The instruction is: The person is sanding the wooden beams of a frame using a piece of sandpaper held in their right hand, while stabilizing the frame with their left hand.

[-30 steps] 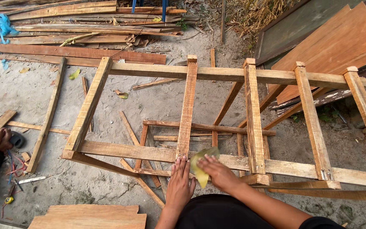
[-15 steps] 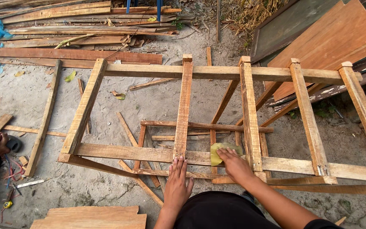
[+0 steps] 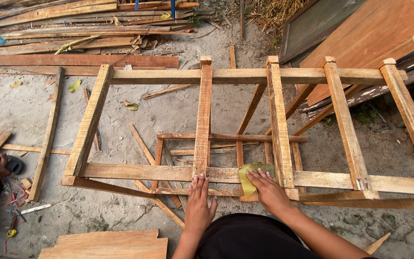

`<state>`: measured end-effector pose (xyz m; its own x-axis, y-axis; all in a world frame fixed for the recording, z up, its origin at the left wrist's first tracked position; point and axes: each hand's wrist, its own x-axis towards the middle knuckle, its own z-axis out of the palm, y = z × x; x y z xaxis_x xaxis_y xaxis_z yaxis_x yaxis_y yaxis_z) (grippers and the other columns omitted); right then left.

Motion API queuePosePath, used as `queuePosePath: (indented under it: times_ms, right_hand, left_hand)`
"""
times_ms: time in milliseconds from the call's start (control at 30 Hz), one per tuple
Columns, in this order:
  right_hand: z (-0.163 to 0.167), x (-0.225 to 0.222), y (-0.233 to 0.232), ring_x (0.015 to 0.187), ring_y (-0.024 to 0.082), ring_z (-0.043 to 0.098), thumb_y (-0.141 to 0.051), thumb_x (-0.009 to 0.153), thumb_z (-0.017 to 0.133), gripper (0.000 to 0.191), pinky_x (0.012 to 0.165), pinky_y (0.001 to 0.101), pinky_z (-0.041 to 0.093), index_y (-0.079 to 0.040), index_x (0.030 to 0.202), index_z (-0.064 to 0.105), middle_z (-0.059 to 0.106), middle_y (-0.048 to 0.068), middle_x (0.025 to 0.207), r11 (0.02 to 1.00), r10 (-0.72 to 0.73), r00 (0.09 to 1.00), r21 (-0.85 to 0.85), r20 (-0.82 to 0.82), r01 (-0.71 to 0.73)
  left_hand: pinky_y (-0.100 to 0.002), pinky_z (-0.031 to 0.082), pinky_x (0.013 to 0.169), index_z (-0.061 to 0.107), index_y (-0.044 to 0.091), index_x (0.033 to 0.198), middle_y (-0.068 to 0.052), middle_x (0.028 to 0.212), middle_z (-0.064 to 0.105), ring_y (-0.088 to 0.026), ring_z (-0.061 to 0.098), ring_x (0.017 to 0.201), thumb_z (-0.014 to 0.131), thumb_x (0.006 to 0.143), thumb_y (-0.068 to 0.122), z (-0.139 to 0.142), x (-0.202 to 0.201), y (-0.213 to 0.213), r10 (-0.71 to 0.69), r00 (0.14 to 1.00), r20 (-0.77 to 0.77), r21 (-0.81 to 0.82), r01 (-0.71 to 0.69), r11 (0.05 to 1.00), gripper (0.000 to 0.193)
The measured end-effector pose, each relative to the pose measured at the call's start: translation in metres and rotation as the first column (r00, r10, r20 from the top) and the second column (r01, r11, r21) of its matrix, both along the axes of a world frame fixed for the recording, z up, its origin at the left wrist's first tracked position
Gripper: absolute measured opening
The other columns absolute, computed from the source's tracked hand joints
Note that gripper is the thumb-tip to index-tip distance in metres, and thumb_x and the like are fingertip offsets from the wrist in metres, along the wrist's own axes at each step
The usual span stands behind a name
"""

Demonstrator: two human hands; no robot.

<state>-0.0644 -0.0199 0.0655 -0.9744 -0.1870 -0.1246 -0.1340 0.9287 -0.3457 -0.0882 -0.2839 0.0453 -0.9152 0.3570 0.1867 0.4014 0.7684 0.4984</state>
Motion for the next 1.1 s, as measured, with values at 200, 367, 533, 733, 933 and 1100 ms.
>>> queuePosePath:
  times_ms: [200, 367, 533, 733, 933, 1100]
  right_hand:
    - [-0.009, 0.001, -0.008, 0.149, 0.032, 0.032, 0.017, 0.093, 0.041, 0.064, 0.123, 0.0492, 0.021, -0.011, 0.15, 0.048, 0.042, 0.01, 0.158, 0.997, 0.073, 0.982, -0.009, -0.173, -0.075]
    - [-0.004, -0.005, -0.004, 0.148, 0.037, 0.026, 0.008, 0.094, 0.044, 0.06, 0.122, 0.0539, 0.018, -0.013, 0.15, 0.046, 0.038, 0.008, 0.158, 0.994, 0.047, 0.997, 0.106, -0.056, -0.04]
    - [0.0, -0.01, -0.013, 0.15, 0.032, 0.026, 0.0, 0.096, 0.047, 0.056, 0.125, 0.053, 0.019, -0.018, 0.149, 0.046, 0.038, 0.003, 0.16, 0.995, -0.052, 0.998, 0.082, 0.023, 0.05]
    - [0.001, -0.019, -0.034, 0.151, 0.028, 0.027, -0.01, 0.1, 0.049, 0.051, 0.125, 0.0527, 0.016, -0.022, 0.149, 0.047, 0.039, 0.002, 0.159, 0.982, 0.188, 0.981, -0.023, 0.041, -0.188]
    - [0.006, -0.03, -0.038, 0.15, 0.031, 0.025, -0.019, 0.092, 0.056, 0.063, 0.124, 0.0523, 0.015, -0.024, 0.154, 0.046, 0.039, 0.001, 0.163, 0.967, 0.252, 0.966, 0.022, 0.056, -0.253]
    - [0.011, -0.041, -0.035, 0.151, 0.029, 0.029, -0.006, 0.102, 0.048, 0.053, 0.127, 0.0497, 0.019, -0.033, 0.147, 0.053, 0.043, -0.002, 0.159, 0.988, 0.154, 0.988, 0.014, -0.001, -0.154]
  left_hand:
    - [-0.052, 0.024, 0.121, 0.041, -0.001, 0.148, -0.02, 0.16, 0.035, -0.037, 0.027, 0.151, 0.068, 0.091, 0.026, 0.0, 0.001, 0.003, 0.003, 1.0, 0.006, -0.007, -0.003, 1.0, 0.068]
    - [-0.051, 0.023, 0.121, 0.04, 0.0, 0.149, -0.019, 0.161, 0.034, -0.036, 0.027, 0.151, 0.068, 0.091, 0.026, 0.001, 0.002, 0.001, 0.004, 1.0, 0.011, -0.003, -0.004, 1.0, 0.069]
    - [-0.05, 0.022, 0.122, 0.038, 0.002, 0.152, -0.017, 0.163, 0.032, -0.034, 0.025, 0.152, 0.065, 0.093, 0.027, -0.002, 0.0, 0.0, 0.01, 0.998, 0.056, -0.028, -0.009, 1.0, 0.07]
    - [-0.051, 0.018, 0.123, 0.036, 0.0, 0.152, -0.018, 0.163, 0.029, -0.033, 0.021, 0.153, 0.064, 0.094, 0.03, -0.003, -0.003, -0.001, 0.005, 0.997, 0.072, -0.093, 0.001, 0.996, 0.071]
    - [-0.051, 0.022, 0.121, 0.04, -0.003, 0.147, -0.021, 0.16, 0.033, -0.037, 0.025, 0.151, 0.066, 0.089, 0.022, 0.002, -0.001, -0.005, -0.012, 0.999, 0.047, -0.006, 0.013, 1.0, 0.068]
    - [-0.051, 0.025, 0.122, 0.047, -0.002, 0.145, -0.02, 0.161, 0.038, -0.037, 0.031, 0.152, 0.058, 0.09, 0.009, 0.009, -0.002, -0.007, -0.016, 1.0, 0.006, 0.013, 0.016, 1.0, 0.058]
